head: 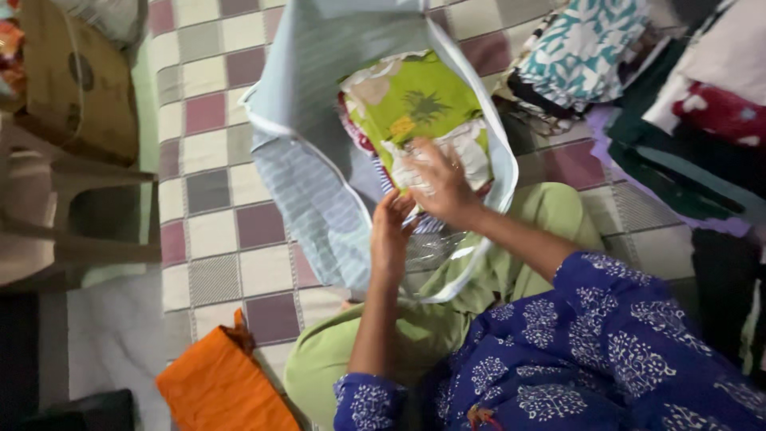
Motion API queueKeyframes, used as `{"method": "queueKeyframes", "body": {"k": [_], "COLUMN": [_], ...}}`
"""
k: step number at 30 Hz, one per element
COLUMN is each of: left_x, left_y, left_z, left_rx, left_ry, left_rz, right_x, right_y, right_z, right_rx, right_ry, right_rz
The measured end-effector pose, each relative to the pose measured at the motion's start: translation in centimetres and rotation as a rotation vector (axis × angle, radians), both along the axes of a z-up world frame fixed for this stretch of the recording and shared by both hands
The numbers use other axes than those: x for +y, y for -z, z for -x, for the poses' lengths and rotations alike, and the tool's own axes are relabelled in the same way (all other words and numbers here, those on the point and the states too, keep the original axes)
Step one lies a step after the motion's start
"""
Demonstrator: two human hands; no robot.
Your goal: The person folds several pieces of clothing by hand, placing them one by one into a large fabric storage bag, and then pulls the zipper to close the bag.
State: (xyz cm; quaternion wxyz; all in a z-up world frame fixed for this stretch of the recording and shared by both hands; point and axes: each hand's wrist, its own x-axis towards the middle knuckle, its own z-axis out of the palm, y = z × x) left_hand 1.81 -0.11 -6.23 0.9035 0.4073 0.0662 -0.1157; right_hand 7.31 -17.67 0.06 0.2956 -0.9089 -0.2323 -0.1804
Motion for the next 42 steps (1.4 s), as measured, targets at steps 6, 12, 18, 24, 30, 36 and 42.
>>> {"method": "queueKeyframes", "body": {"k": [6, 12, 18, 24, 30, 36, 42], "left_x": [-0.1, -0.3, -0.9, -1.5, -0.8, -0.1, 0.4], "left_y": [1.2, 0.7, 2.6, 3.5, 2.1, 0.8, 1.6], "left_z": [-0.1, -0.9, -1.1, -1.4, -1.0, -0.9, -1.5], "left_rx": [-0.027, 0.138, 0.216, 0.203, 0.208, 0.222, 0.236], "left_ry": [-0.165, -0.128, -0.072, -0.051, -0.087, -0.082, -0.120], "left_rz": [-0.210, -0.254, -0.265, -0.267, -0.287, -0.302, -0.281], "right_x": [3.8, 2.3, 1.9, 2.5, 0.3, -1.6, -3.4], "right_y": [5.5, 6.8, 5.4, 3.6, 3.2, 4.4, 5.6], "right_z": [2.1, -4.9, -8.0, -7.1, -4.0, -4.0, -2.6], "right_rx": [0.301, 0.256, 0.353, 0.433, 0.398, 0.196, 0.084], "right_ry": [-0.200, 0.106, 0.053, 0.007, -0.145, -0.181, -0.200], "right_rz": [0.112, 0.288, 0.495, 0.662, 0.802, 0.640, 0.431]}}
